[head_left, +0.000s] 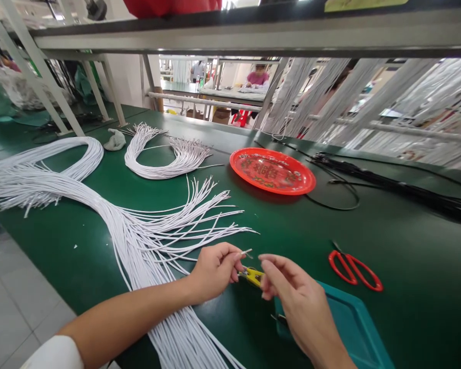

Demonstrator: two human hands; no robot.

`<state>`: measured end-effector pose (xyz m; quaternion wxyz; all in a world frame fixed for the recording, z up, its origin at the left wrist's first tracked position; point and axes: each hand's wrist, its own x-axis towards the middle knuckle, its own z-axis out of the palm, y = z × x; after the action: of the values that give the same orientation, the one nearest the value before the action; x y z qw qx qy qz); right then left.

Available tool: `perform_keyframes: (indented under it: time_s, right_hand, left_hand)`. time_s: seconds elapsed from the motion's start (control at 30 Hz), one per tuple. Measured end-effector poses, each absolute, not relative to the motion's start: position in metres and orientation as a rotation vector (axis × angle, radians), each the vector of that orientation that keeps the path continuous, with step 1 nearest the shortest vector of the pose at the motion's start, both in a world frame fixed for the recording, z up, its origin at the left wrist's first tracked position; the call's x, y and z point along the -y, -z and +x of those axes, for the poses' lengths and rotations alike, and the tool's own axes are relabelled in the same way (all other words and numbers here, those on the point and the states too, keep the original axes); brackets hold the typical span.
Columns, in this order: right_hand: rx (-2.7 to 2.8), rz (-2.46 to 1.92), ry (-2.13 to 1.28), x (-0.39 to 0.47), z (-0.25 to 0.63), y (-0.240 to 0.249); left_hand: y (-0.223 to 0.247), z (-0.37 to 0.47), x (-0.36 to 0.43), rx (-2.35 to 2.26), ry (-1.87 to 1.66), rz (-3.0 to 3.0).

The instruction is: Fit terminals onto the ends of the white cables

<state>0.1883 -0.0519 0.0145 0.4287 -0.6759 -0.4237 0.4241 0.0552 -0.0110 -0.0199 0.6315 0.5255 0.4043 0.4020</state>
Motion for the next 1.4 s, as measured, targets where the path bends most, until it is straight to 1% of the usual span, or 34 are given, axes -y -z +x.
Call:
perform_keyframes:
  time_s: [0.13, 0.27, 0.33, 0.37, 0.43, 0.47, 0.57, 0.63, 0.67, 0.73, 0.8, 0.9, 0.97, 1.03, 1.1, 1.17, 1.23, 1.27, 1.3, 1.33, 1.37, 1.4]
  right_hand:
    - [1.407, -1.676, -0.818, 0.045, 0.191, -0.009]
    - [1.738, -1.528, -0.414, 0.044, 0.192, -0.005]
    - [1.804, -1.512, -0.319, 0.045, 0.194, -0.007]
    - [1.820, -1.521, -0.328, 0.045, 0.195, -0.009]
    - [1.806, -1.584, -0.472, 0.046, 0.198, -0.014]
    - [1.766, -1.633, -0.616, 0.045, 0.199, -0.017]
    - [1.448, -1.685, -1.236, 0.044, 0.203, -0.024]
    - [1.136, -1.557, -1.613, 0.044, 0.203, -0.026]
    - [0.993, -1.468, -1.745, 0.044, 0.203, -0.027]
    - [0.779, -1.332, -1.898, 0.047, 0.201, -0.026]
    - [0.686, -1.295, -1.927, 0.049, 0.199, -0.025]
    - [0.719, -1.399, -1.747, 0.053, 0.197, -0.023]
    - [0.835, -1.515, -1.542, 0.053, 0.196, -0.021]
    - [1.078, -1.632, -1.298, 0.054, 0.196, -0.018]
    - [1.434, -1.658, -0.938, 0.054, 0.197, -0.014]
    - [1.741, -1.560, -0.500, 0.054, 0.199, -0.009]
    - [1.932, -1.443, -0.183, 0.054, 0.202, -0.006]
    - [1.984, -1.423, -0.121, 0.054, 0.203, -0.006]
    - [1.999, -1.434, -0.127, 0.054, 0.203, -0.006]
    - [1.971, -1.478, -0.205, 0.054, 0.203, -0.008]
    - [1.898, -1.542, -0.366, 0.053, 0.201, -0.010]
    - [1.774, -1.604, -0.597, 0.052, 0.199, -0.012]
  left_hand:
    - [0.020, 0.055, 0.013, -0.875, -0.876, 1.245]
    - [0.019, 0.053, 0.014, -0.858, -0.783, 1.298]
    - [0.019, 0.051, 0.014, -0.899, -0.787, 1.451]
    - [0.018, 0.050, 0.014, -0.930, -0.812, 1.570]
    - [0.017, 0.047, 0.015, -0.982, -0.875, 1.817]
    - [0.017, 0.046, 0.015, -0.991, -0.902, 1.914]
    - [0.014, 0.044, 0.014, -0.931, -0.962, 2.039]
    - [0.012, 0.043, 0.013, -0.838, -0.993, 2.014]
    - [0.011, 0.043, 0.013, -0.792, -1.001, 1.976]
    - [0.010, 0.044, 0.013, -0.746, -0.997, 1.889]
    - [0.011, 0.046, 0.013, -0.796, -0.969, 1.789]
    - [0.013, 0.049, 0.013, -0.901, -0.905, 1.591]
    - [0.015, 0.051, 0.013, -0.899, -0.870, 1.453]
    - [0.016, 0.053, 0.012, -0.866, -0.844, 1.341]
    - [0.017, 0.054, 0.012, -0.821, -0.822, 1.249]
    - [0.016, 0.054, 0.012, -0.783, -0.804, 1.196]
    - [0.016, 0.053, 0.012, -0.776, -0.777, 1.212]
    - [0.015, 0.052, 0.013, -0.796, -0.769, 1.273]
    - [0.015, 0.051, 0.013, -0.825, -0.773, 1.369]
    - [0.014, 0.049, 0.013, -0.854, -0.789, 1.490]
    - [0.013, 0.048, 0.013, -0.876, -0.814, 1.616]
    - [0.012, 0.047, 0.013, -0.886, -0.846, 1.727]
